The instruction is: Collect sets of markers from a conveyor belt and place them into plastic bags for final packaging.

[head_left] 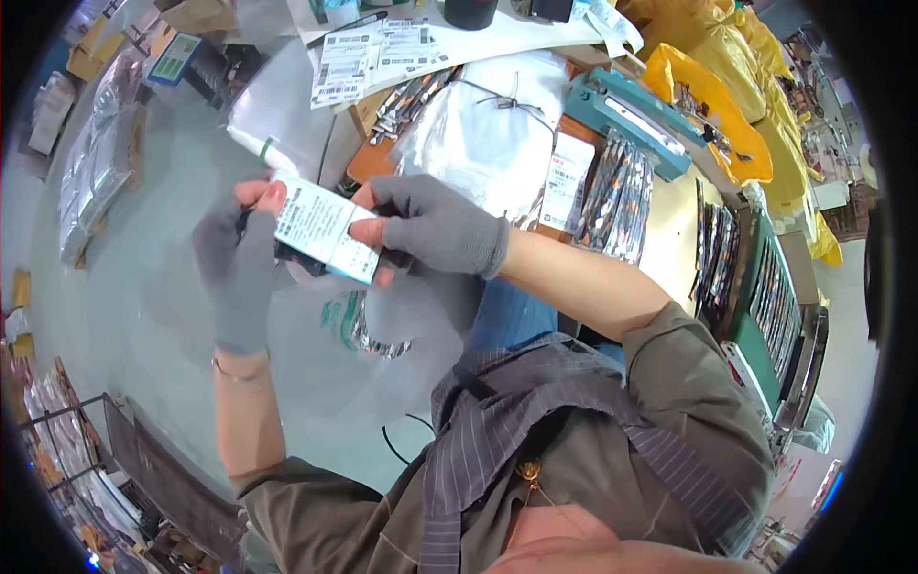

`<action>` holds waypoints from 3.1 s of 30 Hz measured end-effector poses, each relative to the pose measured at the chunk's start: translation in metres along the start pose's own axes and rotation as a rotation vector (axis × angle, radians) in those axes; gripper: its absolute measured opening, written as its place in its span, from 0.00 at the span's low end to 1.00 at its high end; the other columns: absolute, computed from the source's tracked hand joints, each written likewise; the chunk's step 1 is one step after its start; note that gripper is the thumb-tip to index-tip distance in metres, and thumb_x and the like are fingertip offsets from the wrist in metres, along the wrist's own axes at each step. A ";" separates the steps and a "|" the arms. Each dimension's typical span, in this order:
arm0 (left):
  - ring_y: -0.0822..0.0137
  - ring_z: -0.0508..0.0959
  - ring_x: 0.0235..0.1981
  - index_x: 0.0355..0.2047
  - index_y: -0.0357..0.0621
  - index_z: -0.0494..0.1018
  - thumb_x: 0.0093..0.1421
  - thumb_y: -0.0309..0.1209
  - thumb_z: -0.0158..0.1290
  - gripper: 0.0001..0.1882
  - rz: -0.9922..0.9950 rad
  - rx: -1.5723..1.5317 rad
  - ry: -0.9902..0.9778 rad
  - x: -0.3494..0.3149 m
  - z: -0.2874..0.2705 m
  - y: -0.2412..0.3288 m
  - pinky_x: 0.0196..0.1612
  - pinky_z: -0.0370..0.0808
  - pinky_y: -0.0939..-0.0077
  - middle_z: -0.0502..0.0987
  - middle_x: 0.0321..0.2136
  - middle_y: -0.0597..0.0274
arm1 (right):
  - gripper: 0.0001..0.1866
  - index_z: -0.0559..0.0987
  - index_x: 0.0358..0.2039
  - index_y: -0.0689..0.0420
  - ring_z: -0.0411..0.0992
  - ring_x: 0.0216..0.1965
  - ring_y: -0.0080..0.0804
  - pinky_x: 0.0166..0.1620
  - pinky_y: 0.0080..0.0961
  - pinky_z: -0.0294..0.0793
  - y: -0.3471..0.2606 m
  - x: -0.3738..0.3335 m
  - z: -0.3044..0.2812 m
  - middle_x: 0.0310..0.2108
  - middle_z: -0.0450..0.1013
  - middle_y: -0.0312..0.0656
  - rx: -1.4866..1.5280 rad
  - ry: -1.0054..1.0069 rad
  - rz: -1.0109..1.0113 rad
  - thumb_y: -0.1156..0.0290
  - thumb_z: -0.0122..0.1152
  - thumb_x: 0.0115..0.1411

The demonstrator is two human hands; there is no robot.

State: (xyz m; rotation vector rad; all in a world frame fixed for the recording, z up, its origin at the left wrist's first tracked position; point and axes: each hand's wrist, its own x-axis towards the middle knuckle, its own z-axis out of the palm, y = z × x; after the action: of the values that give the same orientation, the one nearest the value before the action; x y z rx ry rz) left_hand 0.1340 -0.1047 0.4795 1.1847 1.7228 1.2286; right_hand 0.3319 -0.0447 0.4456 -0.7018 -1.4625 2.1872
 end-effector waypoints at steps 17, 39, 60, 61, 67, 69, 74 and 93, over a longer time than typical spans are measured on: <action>0.68 0.75 0.28 0.31 0.33 0.74 0.61 0.39 0.45 0.18 -0.202 0.771 0.579 -0.030 -0.194 -0.331 0.35 0.71 0.70 0.77 0.26 0.54 | 0.07 0.75 0.34 0.67 0.76 0.22 0.29 0.24 0.21 0.77 -0.027 -0.091 -0.065 0.26 0.74 0.43 -0.429 0.236 0.209 0.83 0.56 0.53; 0.67 0.72 0.44 0.49 0.33 0.68 0.62 0.37 0.46 0.21 -0.465 -0.305 0.108 -0.095 -0.126 -0.254 0.47 0.68 0.75 0.73 0.44 0.57 | 0.17 0.72 0.49 0.45 0.74 0.37 0.41 0.38 0.37 0.73 -0.040 0.115 -0.201 0.38 0.73 0.42 -1.805 0.857 -0.414 0.66 0.49 0.58; 0.64 0.74 0.44 0.46 0.31 0.69 0.61 0.33 0.47 0.19 0.558 0.146 -1.127 -0.065 0.382 0.062 0.48 0.69 0.74 0.75 0.41 0.51 | 0.17 0.75 0.43 0.57 0.72 0.41 0.41 0.44 0.31 0.71 0.032 -0.478 -0.222 0.40 0.73 0.47 -1.266 1.765 -0.207 0.59 0.54 0.59; 0.62 0.74 0.45 0.46 0.30 0.69 0.61 0.36 0.48 0.20 0.625 0.188 -1.045 -0.075 0.420 0.058 0.49 0.68 0.73 0.75 0.43 0.49 | 0.25 0.73 0.45 0.59 0.71 0.45 0.45 0.48 0.33 0.69 0.029 -0.511 -0.248 0.44 0.71 0.50 -1.340 1.849 -0.082 0.51 0.51 0.59; 0.59 0.74 0.43 0.46 0.28 0.67 0.60 0.47 0.49 0.29 0.300 0.083 -1.007 -0.089 0.607 0.006 0.48 0.68 0.70 0.74 0.42 0.46 | 0.46 0.64 0.57 0.62 0.67 0.52 0.49 0.52 0.36 0.67 0.030 -0.630 -0.364 0.49 0.68 0.57 -0.916 1.963 0.754 0.34 0.48 0.51; 0.56 0.74 0.43 0.46 0.27 0.67 0.60 0.50 0.48 0.31 0.244 0.141 -0.958 -0.087 0.642 0.002 0.47 0.69 0.69 0.74 0.40 0.44 | 0.49 0.55 0.60 0.64 0.59 0.59 0.50 0.57 0.35 0.62 0.036 -0.582 -0.377 0.58 0.57 0.59 -1.285 1.825 0.687 0.33 0.46 0.52; 0.48 0.73 0.40 0.42 0.27 0.67 0.60 0.54 0.44 0.34 0.177 0.057 -0.863 -0.124 0.693 0.041 0.43 0.68 0.65 0.73 0.38 0.36 | 0.45 0.61 0.55 0.70 0.55 0.60 0.53 0.60 0.39 0.56 0.073 -0.471 -0.386 0.56 0.58 0.64 -1.279 1.859 0.517 0.38 0.47 0.53; 0.68 0.76 0.37 0.46 0.32 0.71 0.52 0.47 0.60 0.31 -0.176 -0.506 -1.185 -0.087 0.622 0.070 0.41 0.73 0.75 0.76 0.39 0.56 | 0.42 0.71 0.50 0.64 0.72 0.43 0.30 0.48 0.24 0.70 0.044 -0.418 -0.337 0.42 0.73 0.47 -0.095 1.382 -0.312 0.40 0.62 0.46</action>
State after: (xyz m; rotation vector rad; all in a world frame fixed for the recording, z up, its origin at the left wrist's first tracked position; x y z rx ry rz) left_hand 0.7423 0.0156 0.3600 1.0510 0.5635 0.5449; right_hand 0.8649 -0.0653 0.3708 -1.4503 -0.7834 0.8911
